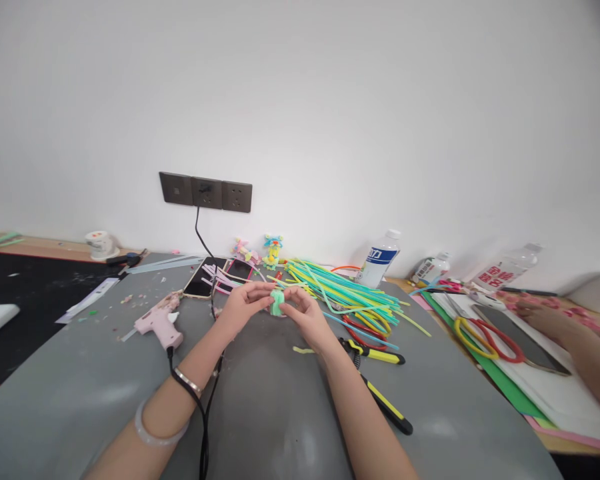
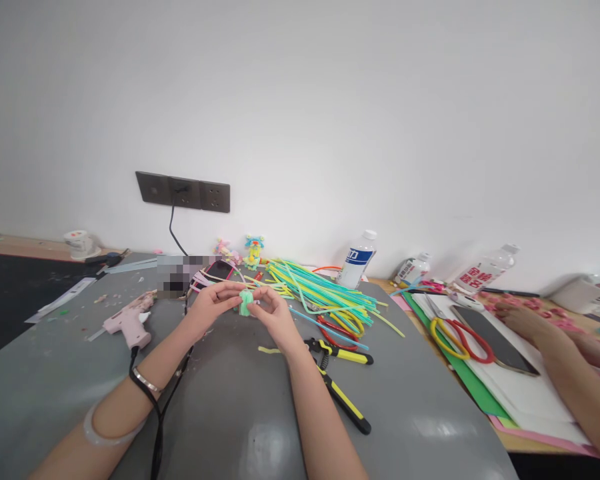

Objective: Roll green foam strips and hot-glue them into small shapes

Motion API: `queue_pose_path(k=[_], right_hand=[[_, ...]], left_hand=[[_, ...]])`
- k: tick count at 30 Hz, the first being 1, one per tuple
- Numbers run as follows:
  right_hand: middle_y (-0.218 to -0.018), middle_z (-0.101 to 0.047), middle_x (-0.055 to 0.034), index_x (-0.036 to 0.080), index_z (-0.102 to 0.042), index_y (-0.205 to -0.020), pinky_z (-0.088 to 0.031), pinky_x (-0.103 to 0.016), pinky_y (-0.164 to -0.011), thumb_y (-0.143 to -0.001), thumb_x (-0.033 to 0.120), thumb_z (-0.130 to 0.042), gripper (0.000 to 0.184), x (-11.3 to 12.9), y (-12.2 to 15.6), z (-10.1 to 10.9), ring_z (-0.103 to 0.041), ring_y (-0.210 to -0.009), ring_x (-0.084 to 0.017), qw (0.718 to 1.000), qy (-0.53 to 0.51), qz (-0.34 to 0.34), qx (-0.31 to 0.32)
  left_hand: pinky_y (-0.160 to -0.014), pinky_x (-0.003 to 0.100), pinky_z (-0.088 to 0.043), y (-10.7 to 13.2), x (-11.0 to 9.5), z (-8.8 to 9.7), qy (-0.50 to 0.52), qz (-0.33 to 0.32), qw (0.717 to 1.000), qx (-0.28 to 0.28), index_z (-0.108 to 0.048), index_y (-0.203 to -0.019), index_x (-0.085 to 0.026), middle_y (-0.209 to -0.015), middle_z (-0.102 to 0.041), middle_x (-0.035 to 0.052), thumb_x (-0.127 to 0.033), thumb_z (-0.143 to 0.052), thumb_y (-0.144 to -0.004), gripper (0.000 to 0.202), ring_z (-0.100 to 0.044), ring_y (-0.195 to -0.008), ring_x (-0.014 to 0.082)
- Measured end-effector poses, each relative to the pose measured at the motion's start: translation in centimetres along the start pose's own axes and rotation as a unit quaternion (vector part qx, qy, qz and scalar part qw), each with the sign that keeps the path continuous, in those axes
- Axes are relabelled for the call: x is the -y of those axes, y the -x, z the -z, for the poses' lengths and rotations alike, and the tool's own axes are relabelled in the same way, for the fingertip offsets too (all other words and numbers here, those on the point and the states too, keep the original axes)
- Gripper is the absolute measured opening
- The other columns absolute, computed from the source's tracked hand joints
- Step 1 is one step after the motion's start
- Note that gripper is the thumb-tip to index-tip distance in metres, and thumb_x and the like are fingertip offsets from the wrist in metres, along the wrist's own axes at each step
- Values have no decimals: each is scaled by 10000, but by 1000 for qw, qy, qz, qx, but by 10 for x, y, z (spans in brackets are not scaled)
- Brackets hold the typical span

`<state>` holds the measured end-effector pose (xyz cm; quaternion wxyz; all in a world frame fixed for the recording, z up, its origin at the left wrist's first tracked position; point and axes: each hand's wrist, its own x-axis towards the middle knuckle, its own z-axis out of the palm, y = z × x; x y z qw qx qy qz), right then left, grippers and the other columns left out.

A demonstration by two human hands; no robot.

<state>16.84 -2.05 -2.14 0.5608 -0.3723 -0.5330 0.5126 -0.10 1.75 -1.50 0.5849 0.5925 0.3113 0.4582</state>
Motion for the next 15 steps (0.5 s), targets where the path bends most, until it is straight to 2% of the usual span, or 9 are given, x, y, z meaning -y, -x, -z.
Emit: queue_pose_path(k=[6,15], right_hand=[[-884,-570,7,220,-565,-844,-439,-266,-712,-724,319,-775,261,1,1,-1,-546,-786,-148,1000,-21,1,21],[-860,-540,13,230,-504,-823,-430,-266,-661,-715,369,-771,320,-1,0,-2,-526,-725,-144,1000,1,8,21]], left_hand=[[-819,360,-564,-1,2,1,-4,-5,1000,11,-689,-1012,-133,-1026,-762,129,-372,-790,-684,418,-712,-968,262],[-823,354,-569,-1,1,3,-48,-20,998,23,-694,-994,-136,-1084,-742,142,-394,-761,-717,385,-703,-1000,270]])
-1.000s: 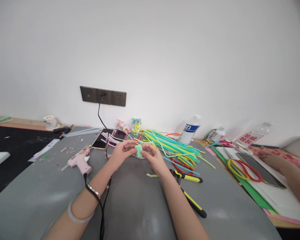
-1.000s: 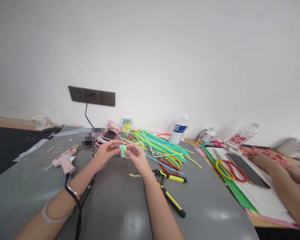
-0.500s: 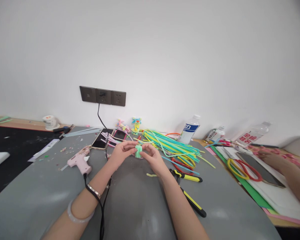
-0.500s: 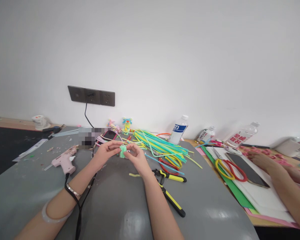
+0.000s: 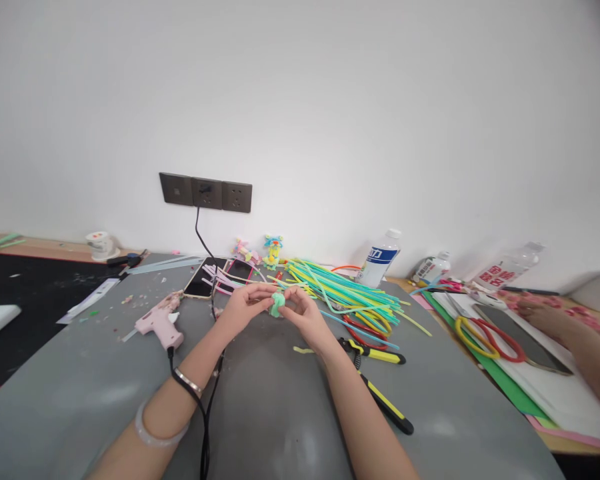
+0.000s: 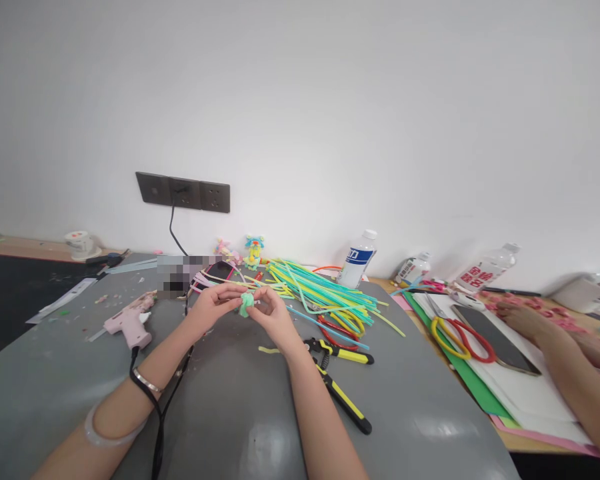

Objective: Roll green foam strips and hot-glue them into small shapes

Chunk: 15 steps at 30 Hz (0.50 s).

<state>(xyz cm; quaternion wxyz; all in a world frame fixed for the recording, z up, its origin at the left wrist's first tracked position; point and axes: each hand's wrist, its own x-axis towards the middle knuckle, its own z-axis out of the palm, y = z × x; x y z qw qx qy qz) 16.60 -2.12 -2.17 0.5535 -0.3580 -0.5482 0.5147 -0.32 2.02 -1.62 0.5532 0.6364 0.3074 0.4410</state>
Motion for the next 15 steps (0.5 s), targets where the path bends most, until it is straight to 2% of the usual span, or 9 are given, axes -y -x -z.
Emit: queue_pose_path(k=[4,10,12,15], right_hand=[[-857,-520,20,234,-463,-834,-403,-247,-619,-739,398,-743,338,0,0,-2,-504,-689,-126,1000,14,12,-1],[-770,-494,34,240,-456,-860,-379,-245,-580,-788,456,-692,328,-3,1,-5,-515,-668,-130,998,66,21,9],[-819,-534,16,242,-475,-900,-415,-263,-628,-799,447,-689,314,-2,1,-5,-553,-733,-150,997,65,25,16],[-1004,-574,-31,254,-516,-1015,-450,-288,-706,-805,399,-700,315,1,2,-3,-582,-876,-181,997,59,43,28]], left_hand=[[-792,327,-573,1,-1,-2,-14,-13,1000,0,-690,-1014,-149,-1125,-722,142,-423,-713,-762,373,-690,-1015,255],[-731,290,-568,4,-2,-8,-70,-25,997,-25,-694,-989,-163,-1057,-728,119,-371,-765,-705,358,-685,-971,242],[-727,294,-573,4,-2,-7,-51,-22,998,-30,-685,-1002,-156,-1063,-725,124,-382,-760,-710,377,-686,-967,244],[-704,293,-578,3,-2,-5,-6,-16,999,-46,-668,-1016,-145,-1075,-722,132,-420,-749,-723,410,-688,-951,241]])
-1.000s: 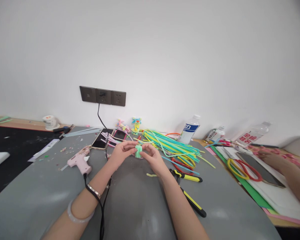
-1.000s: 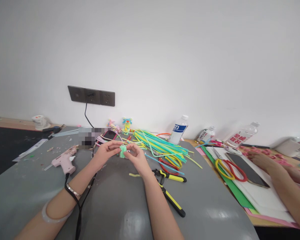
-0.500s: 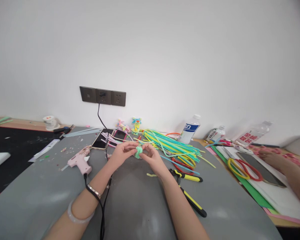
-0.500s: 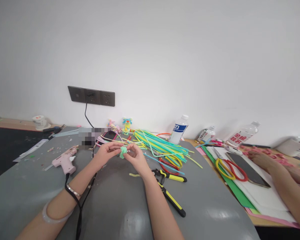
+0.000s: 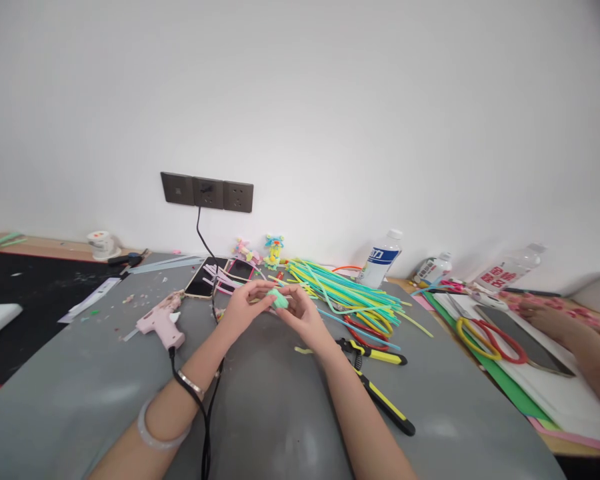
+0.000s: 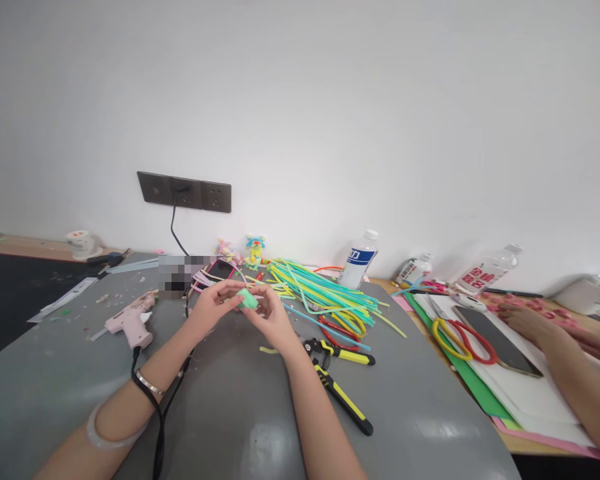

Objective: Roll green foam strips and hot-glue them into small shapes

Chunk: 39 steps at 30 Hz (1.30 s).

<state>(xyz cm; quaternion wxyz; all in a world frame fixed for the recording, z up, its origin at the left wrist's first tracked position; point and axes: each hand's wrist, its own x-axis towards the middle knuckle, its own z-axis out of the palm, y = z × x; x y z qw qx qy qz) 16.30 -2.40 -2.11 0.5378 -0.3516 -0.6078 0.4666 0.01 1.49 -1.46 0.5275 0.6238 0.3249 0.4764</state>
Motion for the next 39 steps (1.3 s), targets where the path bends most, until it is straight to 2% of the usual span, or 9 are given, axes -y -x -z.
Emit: queue_pose_path(k=[5,8,11,21,31,39], right_hand=[[-1264,-535,-63,307,-542,-1179,-476,-338,-821,-743,347,-771,494,0,1,4,-579,-968,-203,1000,14,24,-11],[-1297,-535,-76,317,-511,-1250,-461,-383,-901,-738,354,-780,579,-2,0,7,-577,-1022,-220,999,15,31,-35],[-1259,-562,-82,299,-519,-1229,-465,-385,-886,-757,372,-762,536,-4,0,9,-586,-998,-220,998,21,31,-54],[-1189,-598,-66,278,-566,-1151,-469,-363,-839,-813,343,-701,369,-4,-1,5,-596,-965,-209,996,65,41,-43],[-1096,-643,-64,244,-594,-1114,-470,-325,-783,-834,332,-686,308,-4,-1,5,-605,-911,-197,996,63,42,-47],[-1117,-667,-74,235,-624,-1110,-485,-347,-832,-812,351,-708,330,-3,-2,8,-621,-959,-214,998,44,30,-38]], left_hand=[[-671,280,-574,-1,-1,4,40,13,998,-46,-663,-1020,-150,-978,-734,97,-457,-738,-733,427,-690,-837,205],[-671,275,-572,-1,-2,5,41,15,997,-58,-664,-1026,-148,-976,-730,96,-464,-739,-732,437,-687,-829,201],[-679,273,-572,-1,-2,4,41,16,998,-53,-665,-1016,-147,-985,-727,97,-455,-753,-719,437,-686,-848,205],[-710,281,-572,-1,-2,3,47,6,999,-28,-664,-992,-161,-990,-717,79,-428,-755,-719,393,-681,-857,197],[-723,300,-583,0,-3,2,61,1,998,-18,-673,-963,-159,-982,-726,78,-400,-776,-699,372,-688,-860,205],[-701,269,-577,-1,-2,3,81,-7,997,-17,-687,-939,-151,-938,-729,73,-368,-790,-690,346,-685,-836,188]])
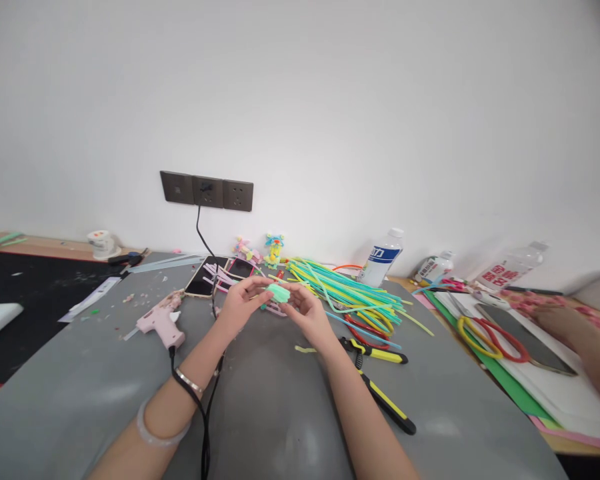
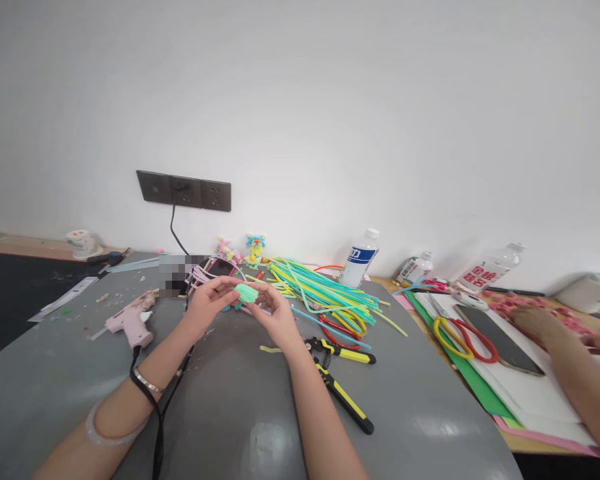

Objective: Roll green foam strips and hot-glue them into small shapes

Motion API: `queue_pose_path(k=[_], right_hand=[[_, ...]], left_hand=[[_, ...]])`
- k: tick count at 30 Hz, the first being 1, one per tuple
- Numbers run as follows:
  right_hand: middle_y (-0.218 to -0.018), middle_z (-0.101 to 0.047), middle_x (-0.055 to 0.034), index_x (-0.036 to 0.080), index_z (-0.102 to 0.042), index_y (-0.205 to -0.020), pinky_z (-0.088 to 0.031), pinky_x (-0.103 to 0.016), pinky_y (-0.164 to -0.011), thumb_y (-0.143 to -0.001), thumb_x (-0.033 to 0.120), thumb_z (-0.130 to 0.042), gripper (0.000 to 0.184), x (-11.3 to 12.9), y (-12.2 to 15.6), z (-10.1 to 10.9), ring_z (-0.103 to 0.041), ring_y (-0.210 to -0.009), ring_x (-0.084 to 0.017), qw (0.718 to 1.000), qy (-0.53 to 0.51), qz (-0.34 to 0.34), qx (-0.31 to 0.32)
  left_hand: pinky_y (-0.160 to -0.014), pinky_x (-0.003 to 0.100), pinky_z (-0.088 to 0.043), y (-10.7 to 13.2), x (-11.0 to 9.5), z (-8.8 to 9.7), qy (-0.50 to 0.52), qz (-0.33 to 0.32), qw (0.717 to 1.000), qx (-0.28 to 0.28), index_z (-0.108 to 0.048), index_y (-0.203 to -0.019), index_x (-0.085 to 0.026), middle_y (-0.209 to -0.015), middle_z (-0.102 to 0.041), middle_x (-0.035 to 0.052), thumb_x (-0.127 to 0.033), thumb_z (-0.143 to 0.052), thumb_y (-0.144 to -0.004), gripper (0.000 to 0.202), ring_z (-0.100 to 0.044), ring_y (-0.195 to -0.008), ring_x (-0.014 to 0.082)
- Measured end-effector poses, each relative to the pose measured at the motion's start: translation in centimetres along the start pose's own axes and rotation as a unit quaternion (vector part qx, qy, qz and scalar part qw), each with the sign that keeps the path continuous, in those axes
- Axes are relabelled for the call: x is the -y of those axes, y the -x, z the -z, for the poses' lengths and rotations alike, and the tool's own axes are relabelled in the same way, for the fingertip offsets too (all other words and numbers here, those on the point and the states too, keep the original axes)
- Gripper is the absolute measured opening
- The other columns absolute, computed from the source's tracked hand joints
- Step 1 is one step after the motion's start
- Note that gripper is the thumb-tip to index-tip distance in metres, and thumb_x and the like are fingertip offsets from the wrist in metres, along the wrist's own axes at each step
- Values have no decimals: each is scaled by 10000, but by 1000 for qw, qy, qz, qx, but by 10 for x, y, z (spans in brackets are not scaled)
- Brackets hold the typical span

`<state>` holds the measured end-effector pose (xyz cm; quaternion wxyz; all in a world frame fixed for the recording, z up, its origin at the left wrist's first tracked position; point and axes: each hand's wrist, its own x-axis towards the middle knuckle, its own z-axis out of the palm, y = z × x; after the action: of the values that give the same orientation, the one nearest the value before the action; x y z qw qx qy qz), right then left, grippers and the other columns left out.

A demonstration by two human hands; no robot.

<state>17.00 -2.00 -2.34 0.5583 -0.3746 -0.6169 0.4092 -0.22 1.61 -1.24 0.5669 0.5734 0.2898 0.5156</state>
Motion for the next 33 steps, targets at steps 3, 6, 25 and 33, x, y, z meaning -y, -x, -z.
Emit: queue_pose_path(k=[3,6,25,33], right_hand=[[-1110,-679,-69,245,-630,-1144,-491,-353,-850,-802,356,-722,371,-1,0,2,-624,-972,-216,1000,-18,-13,8],[-1063,-692,-66,249,-630,-1164,-508,-356,-838,-786,372,-737,411,0,0,4,-627,-969,-218,999,-34,-29,11],[-943,-682,-27,229,-624,-972,-556,-344,-761,-731,376,-774,320,2,-1,-6,-672,-764,-181,991,-104,-76,-22],[-920,-669,-19,230,-599,-964,-522,-311,-673,-715,401,-777,351,-3,-2,-2,-652,-689,-163,992,-84,-68,-69]], left_hand=[[-695,260,-571,0,0,0,5,-2,1000,-5,-689,-945,-155,-903,-729,66,-356,-788,-697,333,-686,-834,187],[-704,258,-569,1,-2,-1,-1,-4,1000,-15,-690,-950,-155,-895,-728,63,-356,-782,-704,330,-685,-832,184],[-570,270,-557,1,-2,-4,28,91,995,21,-653,-1018,-154,-977,-705,93,-560,-756,-656,554,-689,-750,199],[-521,197,-458,-1,-5,0,-9,22,993,-115,-660,-776,-150,-794,-640,49,-611,-638,-755,463,-596,-690,142]])
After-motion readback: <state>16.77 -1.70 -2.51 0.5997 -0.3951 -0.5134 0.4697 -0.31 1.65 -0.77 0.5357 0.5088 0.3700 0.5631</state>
